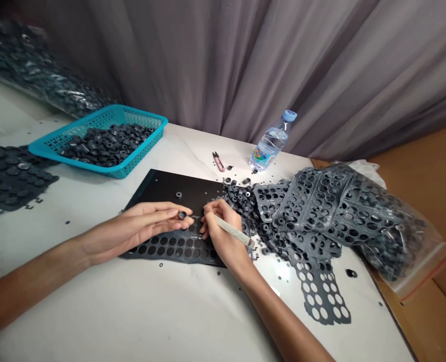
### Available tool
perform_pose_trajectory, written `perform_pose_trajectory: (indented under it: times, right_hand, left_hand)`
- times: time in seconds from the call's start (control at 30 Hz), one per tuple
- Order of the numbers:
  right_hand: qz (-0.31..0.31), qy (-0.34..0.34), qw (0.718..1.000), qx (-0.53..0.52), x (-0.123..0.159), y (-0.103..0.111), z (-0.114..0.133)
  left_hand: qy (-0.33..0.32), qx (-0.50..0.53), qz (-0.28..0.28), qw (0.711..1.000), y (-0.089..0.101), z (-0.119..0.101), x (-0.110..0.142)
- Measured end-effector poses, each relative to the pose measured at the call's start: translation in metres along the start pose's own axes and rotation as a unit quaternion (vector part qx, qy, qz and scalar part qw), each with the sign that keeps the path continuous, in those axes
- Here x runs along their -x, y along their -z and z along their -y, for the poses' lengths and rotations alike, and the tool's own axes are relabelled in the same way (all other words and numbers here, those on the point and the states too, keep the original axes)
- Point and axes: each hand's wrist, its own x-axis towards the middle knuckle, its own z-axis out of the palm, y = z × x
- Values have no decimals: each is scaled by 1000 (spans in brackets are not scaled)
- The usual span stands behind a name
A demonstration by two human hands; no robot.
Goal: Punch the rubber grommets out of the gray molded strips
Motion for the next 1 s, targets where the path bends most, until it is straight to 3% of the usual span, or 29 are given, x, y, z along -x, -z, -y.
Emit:
perform_pose_trajectory:
  times: [0.67,1.0]
  right_hand:
    - [-15,12,1000,23,-1,4,-1]
    - [-14,14,999,26,-2,5,-3]
  left_hand:
    - [17,59,44,997,-8,-2,4]
    - [15,65,35,997,-5,-3,4]
